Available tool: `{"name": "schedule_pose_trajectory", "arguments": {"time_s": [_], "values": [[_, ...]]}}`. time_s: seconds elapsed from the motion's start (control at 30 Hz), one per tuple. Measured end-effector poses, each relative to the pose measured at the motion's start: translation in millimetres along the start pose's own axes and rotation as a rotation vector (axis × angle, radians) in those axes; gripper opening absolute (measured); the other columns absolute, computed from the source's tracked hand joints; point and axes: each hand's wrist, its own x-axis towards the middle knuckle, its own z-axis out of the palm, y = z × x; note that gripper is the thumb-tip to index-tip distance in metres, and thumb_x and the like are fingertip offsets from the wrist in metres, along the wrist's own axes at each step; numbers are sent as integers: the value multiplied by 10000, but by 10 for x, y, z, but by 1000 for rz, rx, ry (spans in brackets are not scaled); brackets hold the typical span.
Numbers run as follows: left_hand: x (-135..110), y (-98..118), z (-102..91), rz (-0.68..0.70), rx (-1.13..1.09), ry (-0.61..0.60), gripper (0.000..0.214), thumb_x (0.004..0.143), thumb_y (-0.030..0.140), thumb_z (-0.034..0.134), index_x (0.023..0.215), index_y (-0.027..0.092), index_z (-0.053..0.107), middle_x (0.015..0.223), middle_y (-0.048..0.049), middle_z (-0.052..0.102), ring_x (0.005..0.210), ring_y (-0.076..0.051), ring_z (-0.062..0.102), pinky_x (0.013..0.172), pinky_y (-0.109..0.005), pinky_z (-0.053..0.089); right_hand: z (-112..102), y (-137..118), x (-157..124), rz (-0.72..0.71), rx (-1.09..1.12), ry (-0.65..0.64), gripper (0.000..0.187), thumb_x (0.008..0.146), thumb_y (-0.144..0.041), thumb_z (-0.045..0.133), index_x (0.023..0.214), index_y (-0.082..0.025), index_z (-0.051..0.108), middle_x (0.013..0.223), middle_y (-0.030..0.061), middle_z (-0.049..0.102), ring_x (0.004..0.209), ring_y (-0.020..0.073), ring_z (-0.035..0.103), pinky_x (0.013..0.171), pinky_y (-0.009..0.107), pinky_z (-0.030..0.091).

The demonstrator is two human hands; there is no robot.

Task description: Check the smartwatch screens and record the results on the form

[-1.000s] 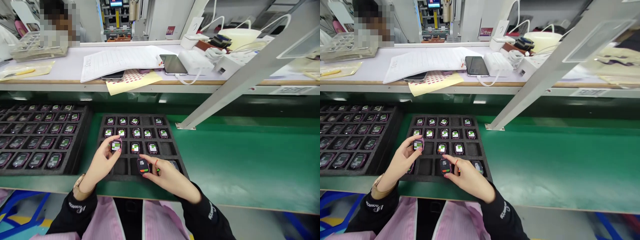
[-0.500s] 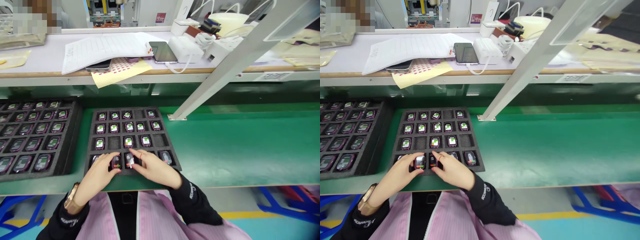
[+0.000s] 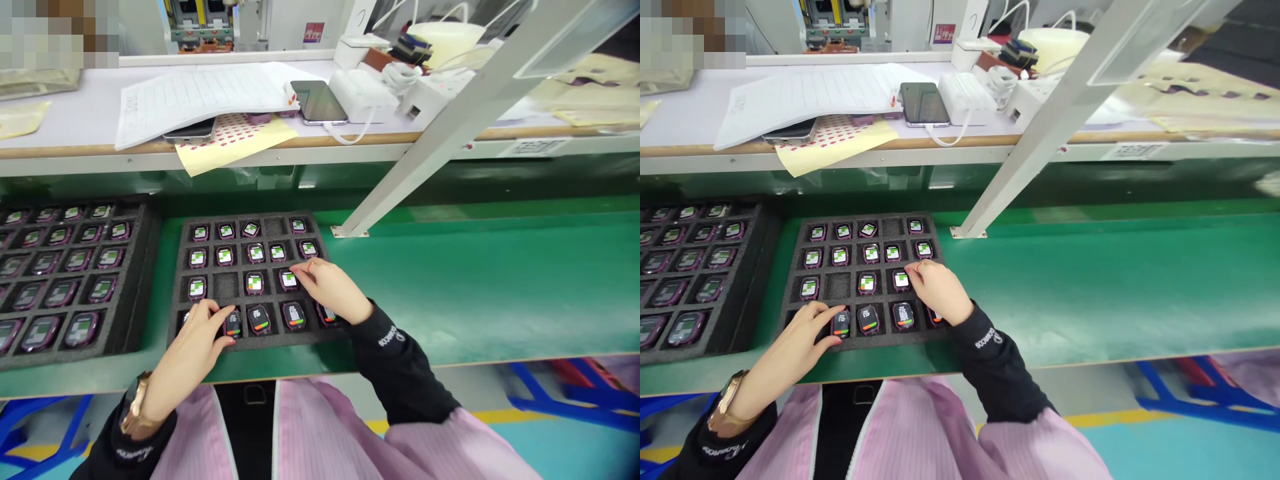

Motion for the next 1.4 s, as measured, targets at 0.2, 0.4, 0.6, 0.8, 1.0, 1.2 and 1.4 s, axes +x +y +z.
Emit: {"name": "schedule_pose_trajectory", "arguments": {"time_s": [0.2,0.4,0.6,0.8,1.0,1.2,1.4], "values": [[158,-388,-263,-72,66,203,543,925,422,592,1431,238,525,1295,-130,544,1143,-291,604,1091,-505,448,63,-111,127,38,-191,-80,327,1088,-214,400,1161,-144,711,1196,139,647,1010,265,700,887,315,513],[365,-407,-426,-117,181,352,493,968,475,445,1278,132,617,1116,-176,682,1088,-371,602,1039,-556,432,-70,-226,181,-10,-147,-131,282,1057,-151,420,1051,-101,697,1215,174,624,992,264,693,914,326,508],[420,-473,-324,-59,162,266,549,898,487,604,1330,148,580,1196,-167,647,1209,-389,545,1080,-581,413,-142,-43,149,-45,64,-204,246,1058,-147,380,1065,-130,626,970,78,684,824,173,684,806,254,517],[453,-614,-491,-102,-135,80,553,803,455,698,1288,204,608,1110,-97,607,935,-244,660,796,-388,573,-122,127,144,29,432,-360,331,1056,-236,388,1230,-96,633,625,-28,560,502,123,523,534,225,420],[531,-579,-635,-149,-370,-32,527,694,401,784,1155,189,642,770,-8,661,726,-196,657,673,-331,559,-142,81,168,93,541,-287,279,1048,-265,475,1143,-126,698,634,-29,563,451,94,500,477,198,418],[618,-172,-820,-140,-676,123,673,757,440,800,1322,160,565,994,-97,700,812,-209,710,586,-250,513,-155,-52,209,232,1265,-96,194,1059,-278,466,1179,-162,566,936,87,677,755,197,739,483,224,579],[751,643,-1022,63,-858,276,650,747,356,820,1323,207,558,1158,-87,682,807,-133,667,636,-205,522,-451,-512,338,-91,1539,-33,267,1019,-384,545,1201,-190,564,1177,119,688,747,148,644,417,176,505]]}}
